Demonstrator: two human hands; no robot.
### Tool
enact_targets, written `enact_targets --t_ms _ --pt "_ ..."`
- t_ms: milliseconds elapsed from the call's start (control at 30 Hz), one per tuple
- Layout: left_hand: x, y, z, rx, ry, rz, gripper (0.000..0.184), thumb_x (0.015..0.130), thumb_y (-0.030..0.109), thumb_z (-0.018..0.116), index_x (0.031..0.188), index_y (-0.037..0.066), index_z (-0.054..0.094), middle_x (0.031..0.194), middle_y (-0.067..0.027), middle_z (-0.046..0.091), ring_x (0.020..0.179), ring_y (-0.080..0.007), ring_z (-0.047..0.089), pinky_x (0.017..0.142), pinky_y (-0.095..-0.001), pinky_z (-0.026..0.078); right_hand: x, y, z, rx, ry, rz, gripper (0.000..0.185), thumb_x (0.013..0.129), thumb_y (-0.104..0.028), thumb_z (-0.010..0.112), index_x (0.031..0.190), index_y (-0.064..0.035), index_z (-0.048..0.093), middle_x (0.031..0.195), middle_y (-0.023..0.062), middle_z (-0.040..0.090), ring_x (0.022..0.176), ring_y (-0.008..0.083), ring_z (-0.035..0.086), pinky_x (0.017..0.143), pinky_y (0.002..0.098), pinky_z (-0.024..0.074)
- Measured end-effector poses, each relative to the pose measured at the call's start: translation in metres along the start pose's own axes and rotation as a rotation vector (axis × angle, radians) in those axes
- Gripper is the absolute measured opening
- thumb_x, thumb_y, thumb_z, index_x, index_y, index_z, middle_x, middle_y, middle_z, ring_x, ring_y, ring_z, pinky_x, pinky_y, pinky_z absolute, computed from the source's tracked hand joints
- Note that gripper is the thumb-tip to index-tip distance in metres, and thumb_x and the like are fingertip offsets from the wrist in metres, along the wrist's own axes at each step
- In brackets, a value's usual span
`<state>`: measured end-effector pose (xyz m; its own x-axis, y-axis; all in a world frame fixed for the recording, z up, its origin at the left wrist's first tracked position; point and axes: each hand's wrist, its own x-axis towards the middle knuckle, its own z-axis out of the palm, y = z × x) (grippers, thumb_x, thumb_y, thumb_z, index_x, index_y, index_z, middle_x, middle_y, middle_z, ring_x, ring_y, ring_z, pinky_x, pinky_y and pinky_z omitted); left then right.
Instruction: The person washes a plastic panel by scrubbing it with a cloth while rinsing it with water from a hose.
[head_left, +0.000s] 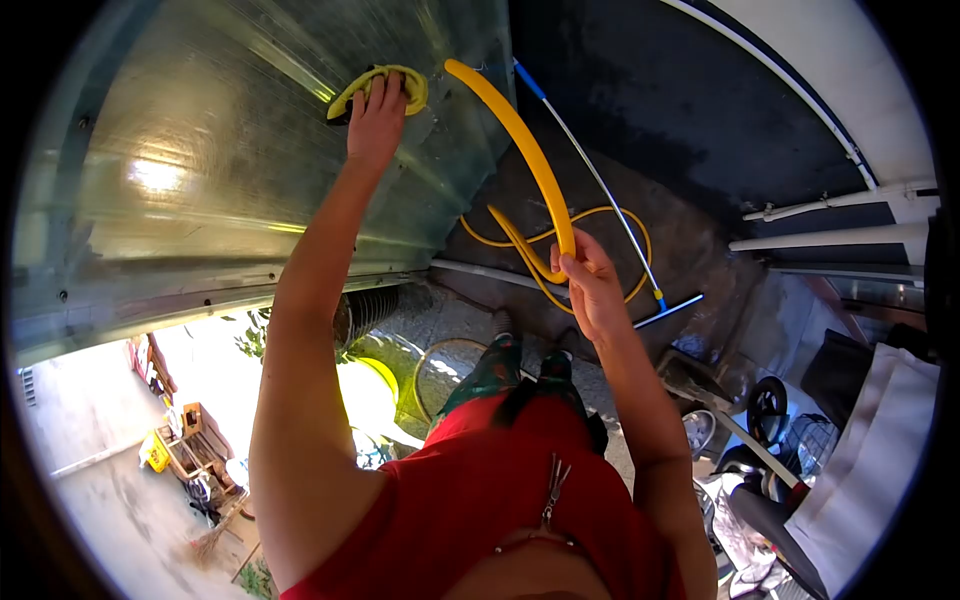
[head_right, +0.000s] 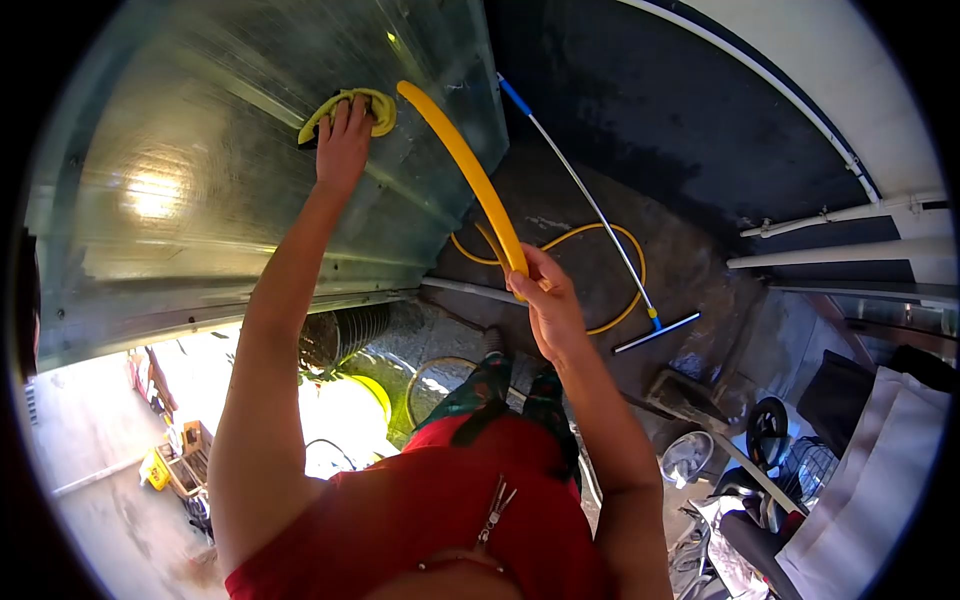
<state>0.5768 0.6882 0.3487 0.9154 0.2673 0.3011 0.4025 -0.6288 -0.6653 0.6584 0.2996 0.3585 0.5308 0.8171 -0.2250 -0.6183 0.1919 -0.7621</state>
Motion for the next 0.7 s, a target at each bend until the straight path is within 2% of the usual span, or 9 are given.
enact_targets --t_ms 100,133,200,300,367,500,567,633,700 --pt "0.023 0.027 0.046 0.047 -0.213 0.052 0.036 0.087 0.018 0.055 0.121 0.007 0.062 0.141 -0.0082 0.039 0.129 -0.0279 0.035 0.104 -0.0458 0.029 0.008 0.012 0.005 0.020 0.046 0.020 0.039 0.090 -0.012 0.065 0.126 -0.0034 0.054 0.094 0.0028 0.057 0.087 0.0115 0.050 0.085 0.0268 0.0384" --pt "0.022 0.043 0.065 0.003 -0.279 0.105 0.038 0.087 0.018 0.054 0.122 0.004 0.061 0.140 -0.0104 0.040 0.129 -0.0310 0.033 0.105 -0.0490 0.027 0.011 0.014 0.005 0.021 0.045 0.022 0.039 0.089 -0.013 0.065 0.126 -0.0039 0.054 0.094 0.0028 0.057 0.088 0.0116 0.050 0.085 0.0275 0.0385" --pt "0.014 0.078 0.095 -0.037 -0.532 0.185 0.042 0.093 0.015 0.050 0.134 0.006 0.049 0.138 -0.0106 0.040 0.130 -0.0299 0.033 0.106 -0.0470 0.027 0.014 0.021 0.005 0.038 0.051 0.019 0.039 0.089 -0.014 0.066 0.125 -0.0049 0.055 0.094 0.0027 0.057 0.088 0.0119 0.050 0.086 0.0288 0.0385" --pt "-0.019 0.146 0.178 -0.015 -0.626 0.220 0.040 0.095 0.015 0.047 0.134 0.007 0.046 0.136 -0.0102 0.041 0.130 -0.0300 0.032 0.107 -0.0486 0.025 0.016 0.033 0.000 0.075 0.055 0.048 0.037 0.088 -0.010 0.066 0.123 -0.0023 0.056 0.093 0.0026 0.058 0.086 0.0117 0.051 0.081 0.0267 0.0404" --pt "-0.023 0.163 0.181 0.010 -0.736 0.281 0.036 0.095 0.015 0.048 0.130 0.007 0.049 0.135 -0.0091 0.042 0.129 -0.0279 0.033 0.107 -0.0485 0.025 0.016 0.045 -0.004 0.078 0.046 0.062 0.038 0.088 -0.011 0.067 0.123 -0.0035 0.057 0.094 0.0029 0.058 0.088 0.0122 0.051 0.083 0.0278 0.0402" --pt "-0.014 0.159 0.140 0.109 -0.915 0.391 0.030 0.093 0.016 0.049 0.121 0.007 0.056 0.133 -0.0068 0.045 0.127 -0.0238 0.036 0.106 -0.0481 0.025 0.014 0.056 -0.006 0.058 0.097 0.076 0.038 0.088 -0.016 0.067 0.123 -0.0052 0.056 0.092 0.0032 0.056 0.089 0.0132 0.050 0.085 0.0291 0.0383" --pt "-0.009 0.145 0.127 0.108 -0.799 0.349 0.028 0.092 0.016 0.050 0.117 0.007 0.060 0.132 -0.0057 0.046 0.126 -0.0217 0.037 0.106 -0.0480 0.025 0.011 0.057 -0.006 0.075 0.116 0.072 0.038 0.088 -0.016 0.067 0.123 -0.0054 0.056 0.092 0.0033 0.056 0.089 0.0132 0.050 0.085 0.0290 0.0383" --pt "-0.013 0.131 0.166 -0.161 -0.331 0.112 0.024 0.086 0.018 0.056 0.106 0.009 0.066 0.129 -0.0037 0.049 0.122 -0.0189 0.042 0.103 -0.0469 0.028 0.005 0.060 -0.010 0.104 0.125 0.067 0.037 0.089 -0.015 0.067 0.122 -0.0058 0.056 0.092 0.0034 0.056 0.089 0.0132 0.050 0.084 0.0287 0.0381" --pt "0.008 0.090 0.131 -0.144 -0.111 0.073 0.028 0.082 0.018 0.057 0.107 0.011 0.067 0.129 -0.0033 0.049 0.119 -0.0221 0.045 0.102 -0.0480 0.029 -0.001 0.061 -0.013 0.098 0.102 0.068 0.035 0.089 -0.015 0.066 0.121 -0.0064 0.056 0.092 0.0025 0.056 0.089 0.0128 0.050 0.084 0.0282 0.0375"
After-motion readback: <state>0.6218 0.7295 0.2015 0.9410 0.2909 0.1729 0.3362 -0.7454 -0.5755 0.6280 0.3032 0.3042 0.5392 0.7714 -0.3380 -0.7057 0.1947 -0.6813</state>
